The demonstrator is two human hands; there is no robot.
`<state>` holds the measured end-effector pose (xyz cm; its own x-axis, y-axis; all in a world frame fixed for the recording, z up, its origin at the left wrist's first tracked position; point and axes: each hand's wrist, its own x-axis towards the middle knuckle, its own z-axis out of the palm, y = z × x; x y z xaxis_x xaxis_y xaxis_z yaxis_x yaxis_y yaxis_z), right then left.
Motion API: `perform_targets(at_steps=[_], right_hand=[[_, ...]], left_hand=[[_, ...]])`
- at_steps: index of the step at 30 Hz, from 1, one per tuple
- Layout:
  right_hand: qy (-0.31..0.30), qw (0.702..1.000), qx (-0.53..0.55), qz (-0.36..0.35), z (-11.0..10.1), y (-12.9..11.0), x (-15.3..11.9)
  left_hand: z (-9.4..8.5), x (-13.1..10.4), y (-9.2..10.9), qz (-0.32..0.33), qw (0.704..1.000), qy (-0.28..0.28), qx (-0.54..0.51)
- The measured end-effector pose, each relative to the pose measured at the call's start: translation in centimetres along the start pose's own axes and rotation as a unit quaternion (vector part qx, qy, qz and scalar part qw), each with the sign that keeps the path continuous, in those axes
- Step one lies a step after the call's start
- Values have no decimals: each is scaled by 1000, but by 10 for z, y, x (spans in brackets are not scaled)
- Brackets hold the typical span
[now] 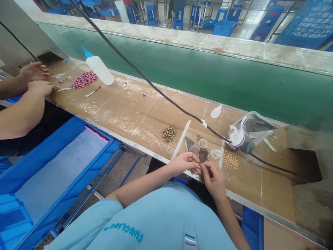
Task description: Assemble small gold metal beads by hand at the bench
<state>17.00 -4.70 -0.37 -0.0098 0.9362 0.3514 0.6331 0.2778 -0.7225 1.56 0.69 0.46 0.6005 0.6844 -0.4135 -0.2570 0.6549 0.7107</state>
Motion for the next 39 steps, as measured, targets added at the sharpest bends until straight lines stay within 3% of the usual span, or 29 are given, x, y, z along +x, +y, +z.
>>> perform_targets(at_steps=[6,11,24,39], right_hand=[[24,999,-35,-27,1,-1,-2],[6,999,-20,-29,1,2,-1],[6,997,38,61,-1,-1,-1],[-39,993,79,79,-5,1,1]], left_hand=[[1,2,-1,-16,1000,18,-12],[0,3,0,-33,999,23,-24],[3,1,3,-32,998,32,-40],[-2,1,3,-42,999,9,-17]])
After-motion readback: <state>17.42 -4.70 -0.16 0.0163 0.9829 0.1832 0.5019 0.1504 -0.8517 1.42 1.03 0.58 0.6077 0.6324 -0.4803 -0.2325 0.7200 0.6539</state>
